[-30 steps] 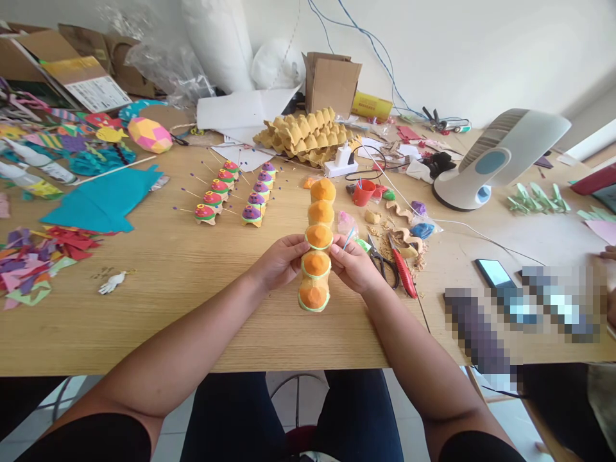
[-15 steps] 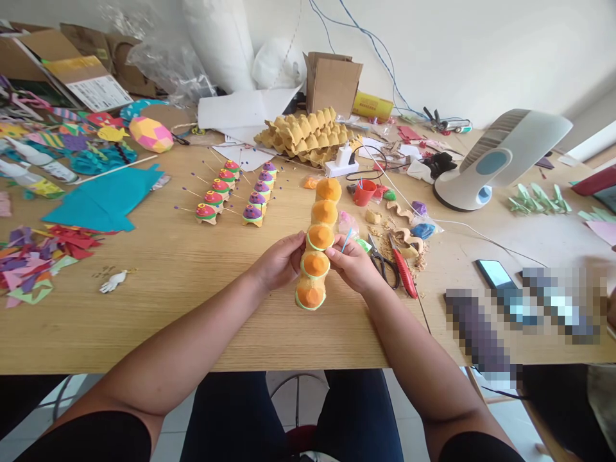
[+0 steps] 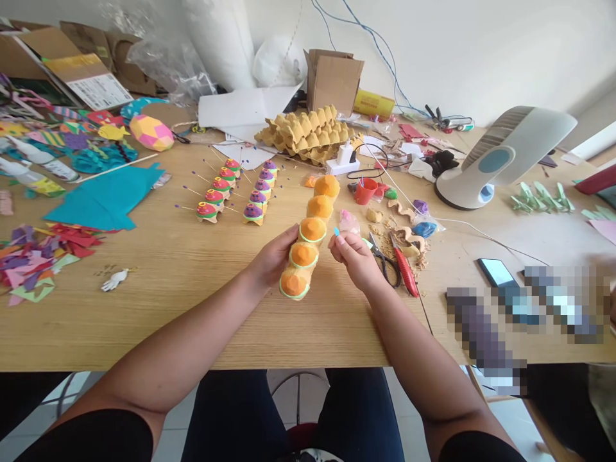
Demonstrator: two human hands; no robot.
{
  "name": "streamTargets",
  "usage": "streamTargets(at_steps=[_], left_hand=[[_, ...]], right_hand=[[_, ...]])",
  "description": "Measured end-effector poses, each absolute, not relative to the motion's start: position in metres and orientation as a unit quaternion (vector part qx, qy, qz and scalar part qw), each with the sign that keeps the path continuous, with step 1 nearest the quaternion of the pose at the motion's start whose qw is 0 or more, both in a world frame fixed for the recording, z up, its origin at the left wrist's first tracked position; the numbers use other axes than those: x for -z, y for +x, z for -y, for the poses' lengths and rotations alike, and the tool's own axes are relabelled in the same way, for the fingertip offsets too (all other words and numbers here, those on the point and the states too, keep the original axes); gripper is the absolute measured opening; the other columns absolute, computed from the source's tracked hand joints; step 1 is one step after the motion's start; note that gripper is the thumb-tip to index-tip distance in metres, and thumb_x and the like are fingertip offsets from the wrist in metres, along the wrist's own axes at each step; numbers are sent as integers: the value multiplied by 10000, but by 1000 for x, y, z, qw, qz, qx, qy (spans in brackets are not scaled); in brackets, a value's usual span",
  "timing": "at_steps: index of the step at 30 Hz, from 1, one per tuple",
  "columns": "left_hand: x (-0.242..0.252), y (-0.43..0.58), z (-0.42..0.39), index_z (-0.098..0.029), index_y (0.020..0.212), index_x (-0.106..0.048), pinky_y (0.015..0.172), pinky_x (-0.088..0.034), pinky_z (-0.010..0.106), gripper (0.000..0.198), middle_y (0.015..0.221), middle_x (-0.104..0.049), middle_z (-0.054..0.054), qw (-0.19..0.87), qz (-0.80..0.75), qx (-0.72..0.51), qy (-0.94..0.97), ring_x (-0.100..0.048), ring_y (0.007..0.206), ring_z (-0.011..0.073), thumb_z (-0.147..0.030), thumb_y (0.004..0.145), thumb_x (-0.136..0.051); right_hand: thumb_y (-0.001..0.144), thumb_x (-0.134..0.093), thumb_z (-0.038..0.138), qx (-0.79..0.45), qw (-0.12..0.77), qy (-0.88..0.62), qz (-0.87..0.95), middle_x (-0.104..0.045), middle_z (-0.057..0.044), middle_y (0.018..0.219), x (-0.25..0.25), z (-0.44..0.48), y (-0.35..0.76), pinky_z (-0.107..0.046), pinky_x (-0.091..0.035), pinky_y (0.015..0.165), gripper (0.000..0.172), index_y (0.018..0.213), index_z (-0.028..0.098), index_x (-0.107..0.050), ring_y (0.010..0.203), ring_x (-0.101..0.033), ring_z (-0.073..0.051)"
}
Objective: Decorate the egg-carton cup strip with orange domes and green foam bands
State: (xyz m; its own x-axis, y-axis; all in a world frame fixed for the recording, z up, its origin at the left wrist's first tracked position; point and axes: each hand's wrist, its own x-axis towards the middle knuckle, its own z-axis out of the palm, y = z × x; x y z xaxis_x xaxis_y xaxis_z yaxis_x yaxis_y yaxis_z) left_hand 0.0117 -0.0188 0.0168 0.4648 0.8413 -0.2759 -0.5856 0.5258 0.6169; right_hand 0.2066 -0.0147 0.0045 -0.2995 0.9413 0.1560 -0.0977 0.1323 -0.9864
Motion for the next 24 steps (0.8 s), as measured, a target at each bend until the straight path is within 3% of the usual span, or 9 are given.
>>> streamTargets(at_steps=[5, 11, 14, 17, 20, 24], left_hand=[[-19, 10, 17, -175, 772, -602, 450, -460, 225, 411, 572, -550, -11, 842, -291, -402, 212, -557, 451, 122, -487, 1016, -491], [-19, 9, 18, -181, 777, -594, 449, -460, 220, 380, 572, -540, -21, 849, -292, -392, 204, -551, 446, 116, -479, 1004, -526], [-19, 10, 18, -186, 776, -610, 444, -448, 224, 364, 564, -542, -24, 848, -290, -390, 210, -547, 445, 116, -491, 973, -582], [-18, 11, 17, -186, 764, -625, 447, -437, 231, 356, 566, -559, -18, 843, -289, -396, 220, -545, 448, 116, -494, 942, -634], [-18, 11, 16, -189, 753, -630, 462, -431, 237, 347, 573, -572, -14, 841, -286, -400, 226, -547, 453, 116, -482, 939, -644], [-18, 9, 16, -194, 743, -623, 461, -407, 240, 370, 567, -561, -15, 848, -278, -391, 225, -538, 446, 114, -491, 962, -603]], right_hand=[[865, -611, 713, -442, 417, -413, 679, -534, 5, 658, -7, 17, 206, -293, -348, 613, 533, 748, 196, -663, 635, -442, -135], [897, -589, 686, -382, 437, -405, 706, -591, -23, 710, -8, 17, 205, -308, -399, 668, 525, 750, 188, -668, 683, -511, -150], [895, -593, 687, -430, 435, -402, 682, -535, 0, 683, -7, 17, 206, -301, -381, 659, 511, 754, 199, -652, 670, -476, -141], [890, -595, 692, -541, 418, -388, 618, -401, 42, 615, -3, 16, 205, -277, -292, 559, 508, 734, 209, -606, 573, -358, -113], [876, -619, 690, -626, 412, -357, 558, -385, 50, 619, 1, 16, 204, -267, -235, 526, 510, 713, 211, -553, 544, -310, -99], [875, -618, 695, -593, 424, -367, 578, -400, 42, 635, -1, 16, 205, -273, -268, 550, 505, 730, 213, -576, 572, -336, -111]])
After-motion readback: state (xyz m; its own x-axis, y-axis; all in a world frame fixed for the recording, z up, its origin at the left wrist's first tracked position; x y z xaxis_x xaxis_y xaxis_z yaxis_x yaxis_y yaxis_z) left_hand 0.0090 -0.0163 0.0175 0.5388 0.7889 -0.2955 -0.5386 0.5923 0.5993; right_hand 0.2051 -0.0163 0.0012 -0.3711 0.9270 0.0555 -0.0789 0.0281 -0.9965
